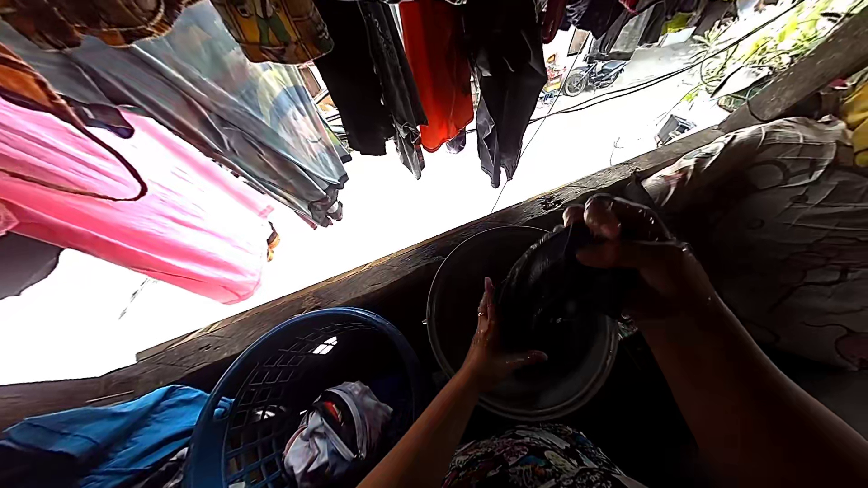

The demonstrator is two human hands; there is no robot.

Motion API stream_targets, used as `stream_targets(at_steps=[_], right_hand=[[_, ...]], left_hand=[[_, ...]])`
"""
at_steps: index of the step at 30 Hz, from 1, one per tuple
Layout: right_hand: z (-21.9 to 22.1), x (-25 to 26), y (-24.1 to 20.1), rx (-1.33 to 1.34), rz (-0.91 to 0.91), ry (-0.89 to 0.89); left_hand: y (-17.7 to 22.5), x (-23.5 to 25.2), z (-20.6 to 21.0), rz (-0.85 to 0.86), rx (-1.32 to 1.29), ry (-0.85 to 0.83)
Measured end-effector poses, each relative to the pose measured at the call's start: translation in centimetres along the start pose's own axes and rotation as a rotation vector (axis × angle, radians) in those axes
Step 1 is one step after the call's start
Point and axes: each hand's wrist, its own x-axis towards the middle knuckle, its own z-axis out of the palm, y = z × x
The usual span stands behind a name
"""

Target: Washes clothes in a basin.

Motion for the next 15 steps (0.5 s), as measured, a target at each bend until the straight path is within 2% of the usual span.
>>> stream_targets(at_steps=[3,6,9,12,14,15], right_hand=[[1.7,1.1,-1.9,0.167,-0.055,0.126],[1.4,2.0,-3.0,0.297,-0.189,0.073],[-2.1,0.8,-2.8,0.231,-0.256,0.059],[-6.3,-2.5,0.1,-0.066,-0.073,0.308],[-7.5,-4.5,4.2,-0.274,0.182,0.491],[-7.5,-5.6,6.4,-0.299,0.307,0.507]], left_hand=[[0.5,0.5,0.9,-0.042,0.003,0.129],[2.9,1.4,0.3,-0.181,-0.015,0.257],[3.8,1.4,-1.1,-0.153,-0.362,0.344],[5.6,1.0,-2.1,-0.1,-0.663,0.388],[6.1,0.7,-2.2,-0.055,-0.722,0.321],[6.3,0.5,-1.9,-0.031,-0.752,0.278]])
